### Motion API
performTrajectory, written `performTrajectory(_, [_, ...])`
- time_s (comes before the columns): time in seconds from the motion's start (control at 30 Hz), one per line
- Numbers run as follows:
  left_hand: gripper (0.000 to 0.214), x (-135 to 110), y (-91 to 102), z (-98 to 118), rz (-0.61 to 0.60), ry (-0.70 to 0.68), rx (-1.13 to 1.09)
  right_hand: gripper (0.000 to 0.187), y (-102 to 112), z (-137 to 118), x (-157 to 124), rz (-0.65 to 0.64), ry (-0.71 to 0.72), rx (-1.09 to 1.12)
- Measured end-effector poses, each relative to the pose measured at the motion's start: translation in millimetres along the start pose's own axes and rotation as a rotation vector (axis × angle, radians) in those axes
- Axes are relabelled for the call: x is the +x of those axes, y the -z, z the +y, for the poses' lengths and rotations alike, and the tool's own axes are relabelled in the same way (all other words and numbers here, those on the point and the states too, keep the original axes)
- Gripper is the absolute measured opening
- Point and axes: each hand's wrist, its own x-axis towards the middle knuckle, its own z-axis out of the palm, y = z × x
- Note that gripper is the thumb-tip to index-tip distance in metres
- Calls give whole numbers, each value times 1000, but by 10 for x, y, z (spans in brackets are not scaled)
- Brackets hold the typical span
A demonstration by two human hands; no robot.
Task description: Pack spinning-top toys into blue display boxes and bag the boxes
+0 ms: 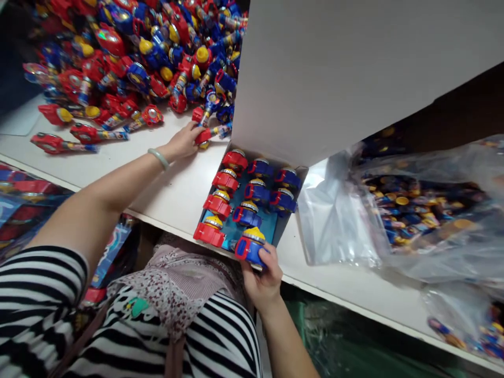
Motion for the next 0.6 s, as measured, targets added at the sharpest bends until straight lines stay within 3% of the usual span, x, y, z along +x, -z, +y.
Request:
performTrajectory(0.17, [61,-501,127,-37,-19,18,30,87,-48,54,-84,41,79,1])
performTrajectory(0.37, [56,-609,155,42,-39,26,-81,81,-75,37,-129,92,-56,11])
performTrajectory(0.5, [57,-753,283,40,86,0,-263,72,-205,50,-158,-65,29,-40])
performTrajectory(0.6, [56,-923,510,222,266,-75,-332,65,-51,-43,-23,-241,-16,-95])
